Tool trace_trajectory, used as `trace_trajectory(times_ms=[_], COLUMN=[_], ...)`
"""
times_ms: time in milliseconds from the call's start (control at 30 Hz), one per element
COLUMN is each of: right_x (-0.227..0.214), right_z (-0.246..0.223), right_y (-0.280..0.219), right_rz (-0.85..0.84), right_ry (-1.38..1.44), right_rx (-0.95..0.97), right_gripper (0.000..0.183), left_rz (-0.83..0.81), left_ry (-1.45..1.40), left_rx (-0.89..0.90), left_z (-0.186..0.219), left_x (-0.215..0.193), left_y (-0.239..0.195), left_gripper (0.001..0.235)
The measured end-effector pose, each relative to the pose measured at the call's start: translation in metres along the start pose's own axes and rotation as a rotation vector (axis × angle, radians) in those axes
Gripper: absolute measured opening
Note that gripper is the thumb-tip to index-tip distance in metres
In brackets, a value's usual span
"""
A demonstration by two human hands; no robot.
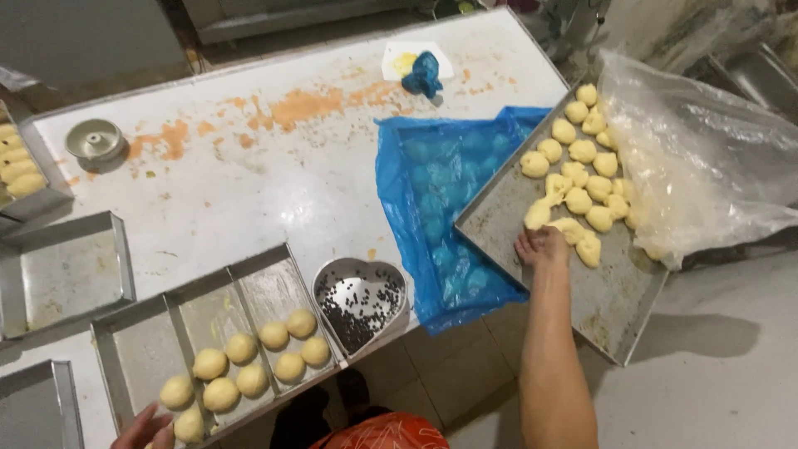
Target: The person is filling pre-portioned dough balls with a dark filling, sealing them, and arranging them in various metal baking pans, occasionally wiping the pans with a cloth.
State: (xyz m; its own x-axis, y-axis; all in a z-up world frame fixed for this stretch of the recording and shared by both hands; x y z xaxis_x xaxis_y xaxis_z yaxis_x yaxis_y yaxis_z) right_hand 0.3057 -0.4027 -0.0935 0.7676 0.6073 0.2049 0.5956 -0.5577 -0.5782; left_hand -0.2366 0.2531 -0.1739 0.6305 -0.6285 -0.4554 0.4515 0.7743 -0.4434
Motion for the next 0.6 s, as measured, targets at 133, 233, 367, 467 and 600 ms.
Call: trace_trajectory(times_ms=[133,233,367,467,600], right_x=[-0.022,-0.007,0.037,0.064,0.097], right_z=[-0.006,-0.031,-0.069,-0.081,-0.071], right_y=[-0.064,-0.118,-0.075,-0.046,-0.022], right_rz=[0.012,-0.045,-0.186,-0.289,-0.517], right_ry=[-0.021,-0.383,-1.241,-1.672,-2.048], right_rx=[-0.048,-0.253,-0.788,-0.776,-0.803], right_gripper=[0.044,0.035,0.054,0.062,0.049], left_rz=[0.171,0.244,0.181,0.174,0.121], left_ry=[0.216,0.104,0.197,0.194,0.265], left_rx=[0.368,0.353,0.318,0.357,0.19], left_z=[0.161,0.193,0.199,0.196,0.178], left_x=[0.033,0.038,0.032,0.023,0.008], left_y=[-0.113,-0.13,-0.137,-0.143,-0.136], left_gripper=[0.036,0.035,0.029,0.029,0.039])
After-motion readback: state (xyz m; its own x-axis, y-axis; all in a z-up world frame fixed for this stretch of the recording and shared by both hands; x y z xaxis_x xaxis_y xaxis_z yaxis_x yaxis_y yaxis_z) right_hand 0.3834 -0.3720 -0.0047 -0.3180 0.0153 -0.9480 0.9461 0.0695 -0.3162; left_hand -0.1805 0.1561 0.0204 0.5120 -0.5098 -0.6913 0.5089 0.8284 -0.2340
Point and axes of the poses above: each hand's wrist, its own y-axis towards the middle knuckle, its own x-axis out of the palm, z = x × y, the point moved 6 cm from there along y, towards the middle knuckle, and after that the axes turned 13 degrees about -x, right-handed, at the moved point
